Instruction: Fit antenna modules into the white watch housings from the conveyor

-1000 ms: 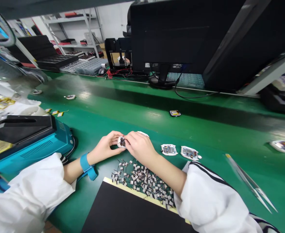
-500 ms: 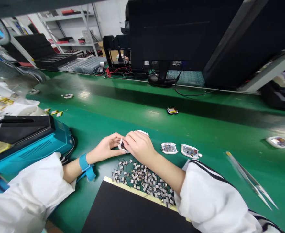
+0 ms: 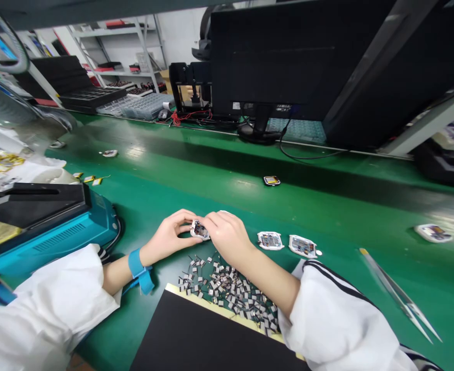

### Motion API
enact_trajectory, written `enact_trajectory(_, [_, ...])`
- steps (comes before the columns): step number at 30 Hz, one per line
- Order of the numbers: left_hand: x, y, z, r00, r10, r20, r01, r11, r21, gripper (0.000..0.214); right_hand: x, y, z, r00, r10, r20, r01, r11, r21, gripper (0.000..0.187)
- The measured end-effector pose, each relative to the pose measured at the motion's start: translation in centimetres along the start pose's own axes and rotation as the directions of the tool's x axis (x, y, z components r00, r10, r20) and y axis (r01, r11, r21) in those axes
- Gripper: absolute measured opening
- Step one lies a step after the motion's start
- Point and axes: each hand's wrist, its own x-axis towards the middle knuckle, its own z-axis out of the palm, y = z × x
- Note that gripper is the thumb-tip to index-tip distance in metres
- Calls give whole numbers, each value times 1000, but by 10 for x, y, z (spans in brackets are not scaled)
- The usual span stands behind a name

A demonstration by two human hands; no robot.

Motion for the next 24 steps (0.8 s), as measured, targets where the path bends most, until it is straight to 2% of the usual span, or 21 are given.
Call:
enact_trajectory(3, [0, 0, 1, 1000, -13, -27, 13, 1000, -26, 33, 1, -2, -1, 1000, 14, 1, -14, 1000, -2, 18])
enact_trajectory(7, [1, 2, 1, 994, -109, -8, 106, 979, -175, 36, 2, -2, 2, 992, 107, -60, -92, 973, 211, 13])
enact_trajectory(13, [1, 8, 1, 971, -230, 59, 235, 894, -381, 41, 5, -2, 4, 949, 313, -39, -246, 811, 530, 7])
enact_trajectory(18, [2, 7, 2, 966, -250, 59, 251, 872, -419, 42, 5, -5, 7, 903, 429, -30, -323, 723, 611, 5])
enact_trajectory(24, [1, 4, 1, 967, -230, 105, 253, 866, -432, 42, 2, -8, 9, 897, 439, -60, -309, 716, 626, 6])
